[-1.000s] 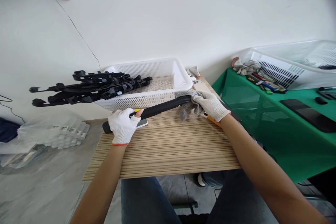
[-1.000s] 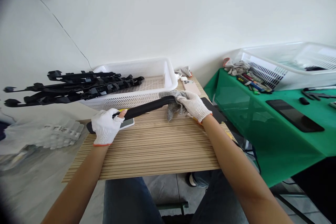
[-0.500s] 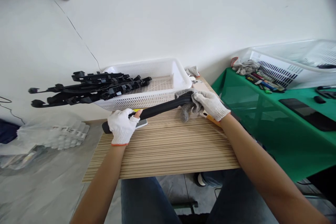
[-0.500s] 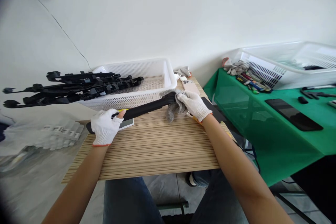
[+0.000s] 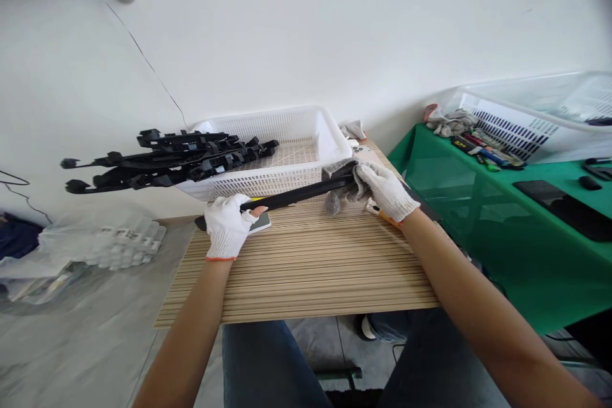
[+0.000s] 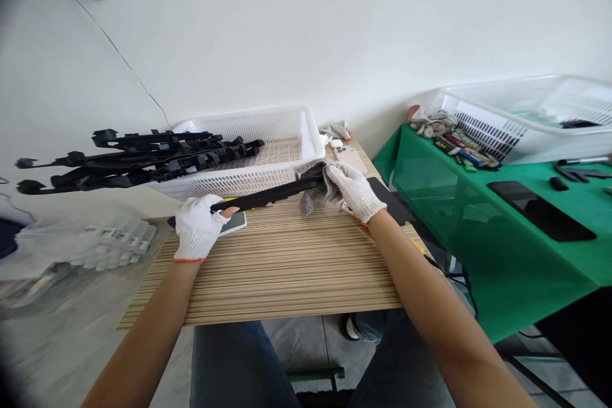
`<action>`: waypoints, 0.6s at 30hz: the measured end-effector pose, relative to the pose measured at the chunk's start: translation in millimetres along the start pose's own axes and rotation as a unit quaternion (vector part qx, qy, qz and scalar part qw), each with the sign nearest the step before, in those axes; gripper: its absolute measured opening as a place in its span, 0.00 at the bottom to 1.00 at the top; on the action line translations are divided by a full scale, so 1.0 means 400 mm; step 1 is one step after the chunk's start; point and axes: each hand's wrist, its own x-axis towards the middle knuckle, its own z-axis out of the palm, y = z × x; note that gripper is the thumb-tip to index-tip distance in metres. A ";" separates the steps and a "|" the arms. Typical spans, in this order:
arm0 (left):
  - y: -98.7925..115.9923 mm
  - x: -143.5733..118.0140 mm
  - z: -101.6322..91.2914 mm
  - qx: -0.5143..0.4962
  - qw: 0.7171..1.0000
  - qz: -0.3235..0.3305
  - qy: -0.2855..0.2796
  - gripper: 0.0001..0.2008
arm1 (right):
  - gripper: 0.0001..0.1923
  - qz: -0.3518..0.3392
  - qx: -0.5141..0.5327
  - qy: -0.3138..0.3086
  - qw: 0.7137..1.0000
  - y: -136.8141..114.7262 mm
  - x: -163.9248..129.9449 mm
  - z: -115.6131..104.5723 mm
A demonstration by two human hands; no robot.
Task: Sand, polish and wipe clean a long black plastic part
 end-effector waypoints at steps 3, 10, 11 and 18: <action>0.009 0.001 0.000 -0.008 0.999 0.011 -0.038 0.18 | 0.25 0.039 0.014 -0.006 0.999 -0.006 -0.001 0.001; 0.020 -0.007 -0.022 0.021 0.995 0.020 -0.099 0.12 | 0.25 0.050 0.037 -0.005 0.998 0.010 0.007 0.004; 0.019 -0.009 -0.025 0.022 0.994 0.024 -0.105 0.12 | 0.25 0.050 0.030 0.000 0.998 0.012 0.009 0.002; 0.013 -0.009 -0.028 0.041 0.987 0.056 -0.144 0.09 | 0.28 0.088 -0.056 -0.059 0.993 -0.003 -0.001 -0.008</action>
